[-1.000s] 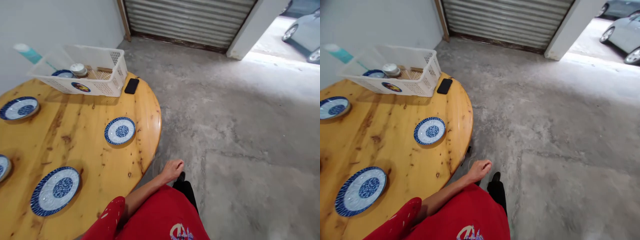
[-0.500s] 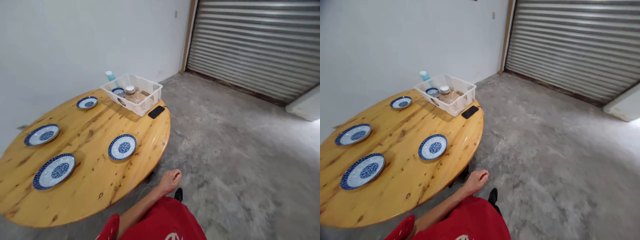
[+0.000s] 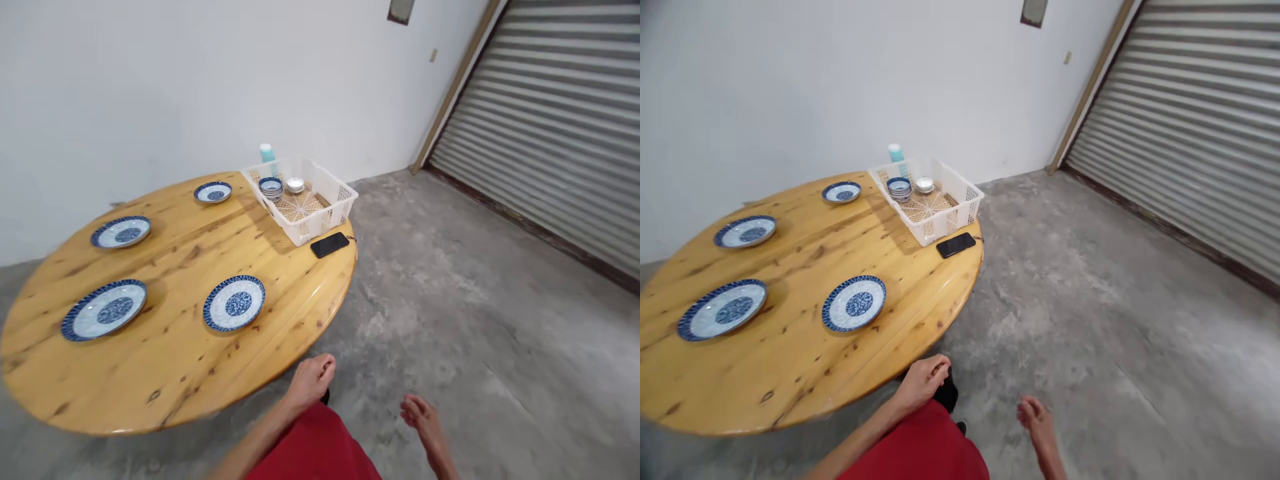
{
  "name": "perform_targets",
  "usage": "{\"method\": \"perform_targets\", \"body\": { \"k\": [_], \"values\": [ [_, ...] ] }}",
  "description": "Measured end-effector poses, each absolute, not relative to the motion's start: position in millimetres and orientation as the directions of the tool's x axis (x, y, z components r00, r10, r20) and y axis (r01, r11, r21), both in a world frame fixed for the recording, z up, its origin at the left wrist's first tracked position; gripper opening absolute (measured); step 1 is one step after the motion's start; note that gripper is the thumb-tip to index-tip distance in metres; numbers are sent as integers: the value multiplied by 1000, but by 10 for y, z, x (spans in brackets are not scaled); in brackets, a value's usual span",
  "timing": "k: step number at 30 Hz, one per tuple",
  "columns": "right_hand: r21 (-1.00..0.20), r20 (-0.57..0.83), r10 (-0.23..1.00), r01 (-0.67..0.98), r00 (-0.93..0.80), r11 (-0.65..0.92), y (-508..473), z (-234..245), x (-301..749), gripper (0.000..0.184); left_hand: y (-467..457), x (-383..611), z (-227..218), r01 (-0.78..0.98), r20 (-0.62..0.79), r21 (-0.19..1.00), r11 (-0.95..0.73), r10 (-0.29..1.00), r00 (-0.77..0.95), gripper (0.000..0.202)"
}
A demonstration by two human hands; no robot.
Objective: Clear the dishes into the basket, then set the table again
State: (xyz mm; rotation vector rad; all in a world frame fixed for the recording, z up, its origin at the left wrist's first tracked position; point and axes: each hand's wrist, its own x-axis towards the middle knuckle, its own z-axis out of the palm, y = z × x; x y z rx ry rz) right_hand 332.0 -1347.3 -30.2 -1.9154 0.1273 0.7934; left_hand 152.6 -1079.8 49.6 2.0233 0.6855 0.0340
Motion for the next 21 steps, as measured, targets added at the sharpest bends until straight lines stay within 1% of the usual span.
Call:
{"method": "perform_targets", "body": {
  "k": [1,3,6,9,12,14,16,19,21],
  "values": [
    [-766,-597,299,-420,744,-486,-13309,-299,3340,44,-10717,1609,483,448,-237,817,-363,498,834,29],
    [-756,-616,352,-405,705,-514,-13051,-234,3429,46,-10537,1765,465,438,-212,831,-343,533,819,29],
    [-765,-577,352,-337,737,-549,-12779,19,3799,46,-10252,1927,451,435,-184,840,-324,584,790,30],
    [-792,-467,353,-207,811,-574,-12493,470,4360,48,-10015,1983,456,469,-196,825,-314,620,760,29],
    [-818,-313,385,-41,868,-573,-12071,1058,4872,55,-9875,1968,462,520,-222,796,-309,651,726,30],
    [-847,-181,482,113,857,-519,-11694,1462,5120,55,-9832,1942,447,545,-247,792,-276,672,699,32],
    [-856,-50,593,271,804,-440,-11248,1825,5296,50,-9812,1915,410,562,-278,797,-222,691,667,31],
    [-829,128,741,481,660,-285,-10473,2221,5484,43,-9793,1887,333,569,-295,811,-137,744,599,31],
    [-793,194,822,579,536,-191,-9908,2358,5605,41,-9771,1883,289,571,-295,818,-73,798,526,32]
  ]
}}
